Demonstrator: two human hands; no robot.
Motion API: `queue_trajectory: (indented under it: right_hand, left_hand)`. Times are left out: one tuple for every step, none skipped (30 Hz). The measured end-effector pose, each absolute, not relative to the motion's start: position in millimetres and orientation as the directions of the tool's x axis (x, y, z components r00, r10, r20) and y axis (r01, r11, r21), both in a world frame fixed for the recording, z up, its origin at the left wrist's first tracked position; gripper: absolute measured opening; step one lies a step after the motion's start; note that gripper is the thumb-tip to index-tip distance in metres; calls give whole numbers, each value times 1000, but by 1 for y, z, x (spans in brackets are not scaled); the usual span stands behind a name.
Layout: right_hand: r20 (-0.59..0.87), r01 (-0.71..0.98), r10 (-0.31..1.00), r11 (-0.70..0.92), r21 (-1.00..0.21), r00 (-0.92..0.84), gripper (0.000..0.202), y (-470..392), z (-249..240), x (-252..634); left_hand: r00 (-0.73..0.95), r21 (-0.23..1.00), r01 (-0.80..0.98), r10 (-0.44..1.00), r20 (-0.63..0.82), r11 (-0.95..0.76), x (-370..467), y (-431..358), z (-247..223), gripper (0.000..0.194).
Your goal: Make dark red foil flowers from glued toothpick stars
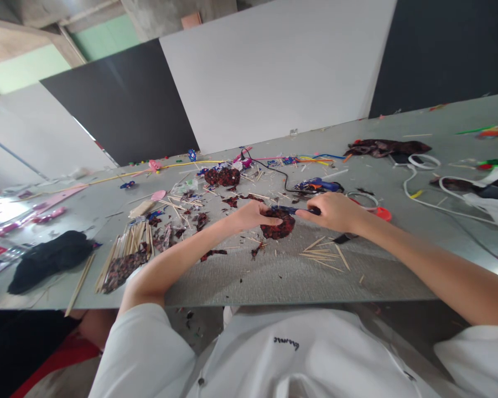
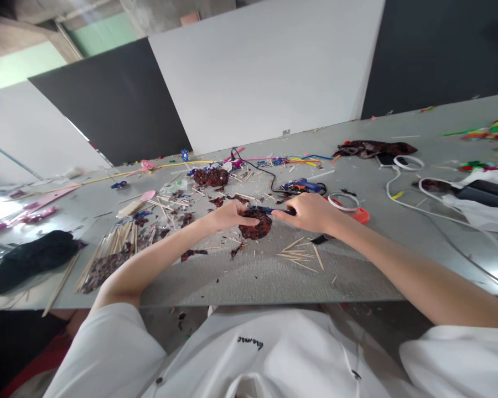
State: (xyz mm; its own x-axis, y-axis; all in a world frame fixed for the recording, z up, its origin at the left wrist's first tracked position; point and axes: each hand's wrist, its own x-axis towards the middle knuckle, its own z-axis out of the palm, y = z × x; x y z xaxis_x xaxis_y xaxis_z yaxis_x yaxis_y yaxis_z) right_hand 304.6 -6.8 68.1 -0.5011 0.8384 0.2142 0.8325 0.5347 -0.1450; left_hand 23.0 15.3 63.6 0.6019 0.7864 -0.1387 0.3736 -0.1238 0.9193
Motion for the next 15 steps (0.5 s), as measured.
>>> queue_trajectory:
  right_hand:
    - [212,832,838,536,-146,-503,68,-7,68,304]
    - [209,831,838,537,-147,-504,68,-8,69,304]
    - [205,830,838,537,-150,-506,68,-8,69,304]
    - [202,830,839,537,-152,-505,68,-9,69,303]
    - [199,831,840,535,-153,-504,68,-10,70,303]
    - [197,832,842,533,-153,-503,68,-10,71,302]
    - [195,833,843,532,-153,-502,68,-11,71,302]
    - [193,833,843,532,-152,-503,69,-12,72,302]
    - [190,833,842,532,-150,-504,69,-13,72,301]
    - [189,834,842,533,-147,-505,69,-13,73,301]
    - [188,835,843,532,-142,-505,69,-14,73,301]
    - [189,837,843,530,-137,-503,70,-15,73,300]
    - [189,840,845,526,-131,-500,70,-15,73,300]
    - [190,843,847,522,-126,-496,70,-15,73,300]
    - [191,846,849,519,-122,-493,70,-16,73,300]
  left_hand:
    - [601,919,376,787,-141,-122,23,15,65,47]
    - [599,918,379,787,-145,-119,23,14,65,47]
    - [598,917,381,787,-150,-115,23,14,66,47]
    - [599,917,383,785,-156,-110,23,14,67,46]
    - [602,918,382,782,-161,-106,23,13,67,46]
    - [607,919,380,778,-163,-104,23,13,67,46]
    - [610,919,380,775,-163,-105,23,14,67,46]
    - [614,919,380,773,-163,-109,23,14,67,46]
    - [618,918,380,769,-162,-112,23,15,66,47]
    - [623,919,377,766,-161,-114,22,15,65,47]
    - [628,921,373,761,-160,-114,22,16,64,47]
    - [634,923,368,757,-160,-113,22,17,63,47]
    - [638,925,363,753,-161,-109,21,17,63,46]
    - [638,927,361,753,-162,-107,21,17,62,46]
    - [635,926,362,755,-162,-105,21,17,62,45]
